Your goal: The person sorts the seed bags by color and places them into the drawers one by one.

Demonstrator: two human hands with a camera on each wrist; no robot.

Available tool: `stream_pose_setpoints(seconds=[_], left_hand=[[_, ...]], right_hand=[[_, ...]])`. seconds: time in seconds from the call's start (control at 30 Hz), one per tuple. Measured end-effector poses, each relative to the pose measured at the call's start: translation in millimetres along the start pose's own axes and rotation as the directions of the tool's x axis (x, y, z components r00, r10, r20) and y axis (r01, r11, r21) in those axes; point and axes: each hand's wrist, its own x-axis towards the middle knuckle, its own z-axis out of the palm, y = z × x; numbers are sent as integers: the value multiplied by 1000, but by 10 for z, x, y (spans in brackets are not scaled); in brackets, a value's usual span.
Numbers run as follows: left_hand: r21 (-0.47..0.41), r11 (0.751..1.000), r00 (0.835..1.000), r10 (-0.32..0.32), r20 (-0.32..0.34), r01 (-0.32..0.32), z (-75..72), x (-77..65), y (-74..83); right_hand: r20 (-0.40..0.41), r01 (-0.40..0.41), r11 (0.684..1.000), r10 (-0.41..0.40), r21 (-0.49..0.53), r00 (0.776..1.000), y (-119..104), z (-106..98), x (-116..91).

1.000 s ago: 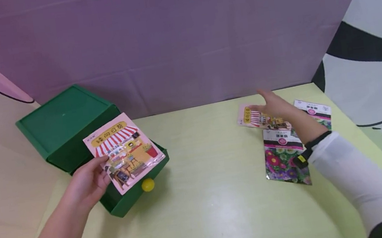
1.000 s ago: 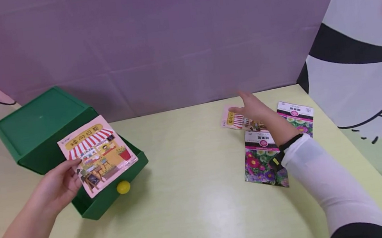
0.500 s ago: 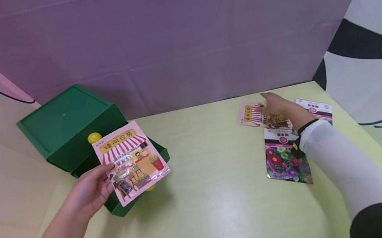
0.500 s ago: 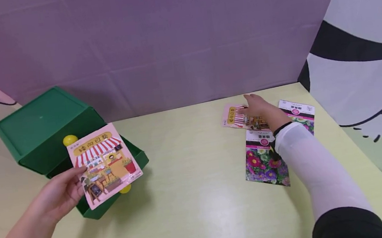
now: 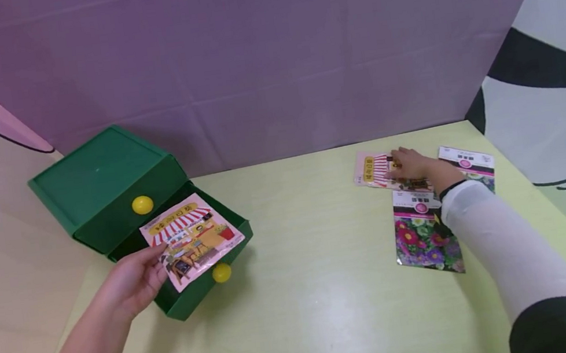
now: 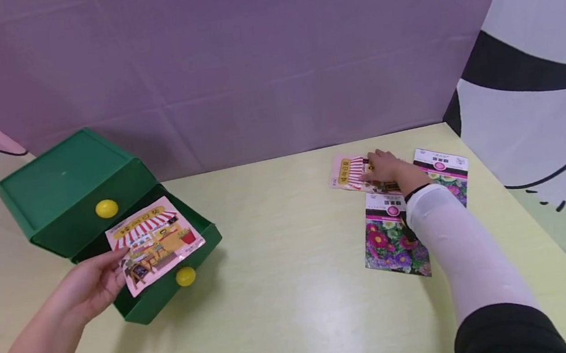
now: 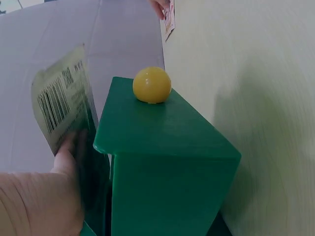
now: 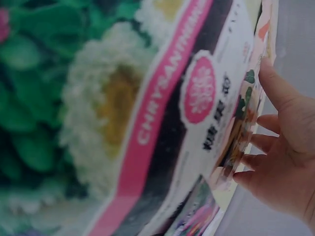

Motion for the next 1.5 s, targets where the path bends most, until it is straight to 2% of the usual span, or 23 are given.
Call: stream_pose_setpoints(seconds=[0.17,0.3,0.63,0.8,0.97,1.1,1.17,1.27,1.37,1.5], left_hand=[[-154,988,998,-24,-60,14,-37,64,31],[-228,973,994,-47,-102,23,-62,106,64],[-277,960,985,-88,-147,45,-187,182,158],[-217,975,988,-81,-130,51,-216,186,161],[-118,993,995,-40,-86,30,-215,203,134],[-14,1000,996,-12,-87,10,-183,206,119],[47,999,995,6,-100,-1,-143,201,113],[79,997,987,22,-157,-10,-66,184,107],[57,998,972,23,-233,-11,-5,162,111],[25,1000,962,21,-272,-15,64,121,125]], right_hand=[[-9,2,1000,-2,2,1000,17,46,14],[-11,-9,1000,8,-10,1000,-1,70,22],[-9,-18,1000,18,-1,1000,-21,75,32],[-9,-25,1000,25,-3,1000,-24,81,41],[-9,-41,999,41,-7,999,-15,96,69],[-6,-41,999,41,-8,999,-11,96,76],[-5,-41,999,41,-9,999,-10,92,72],[-5,-37,999,37,-10,999,-9,87,68],[-4,-33,999,33,-12,999,-6,84,70],[-12,-27,1000,26,-12,1000,-6,85,72]])
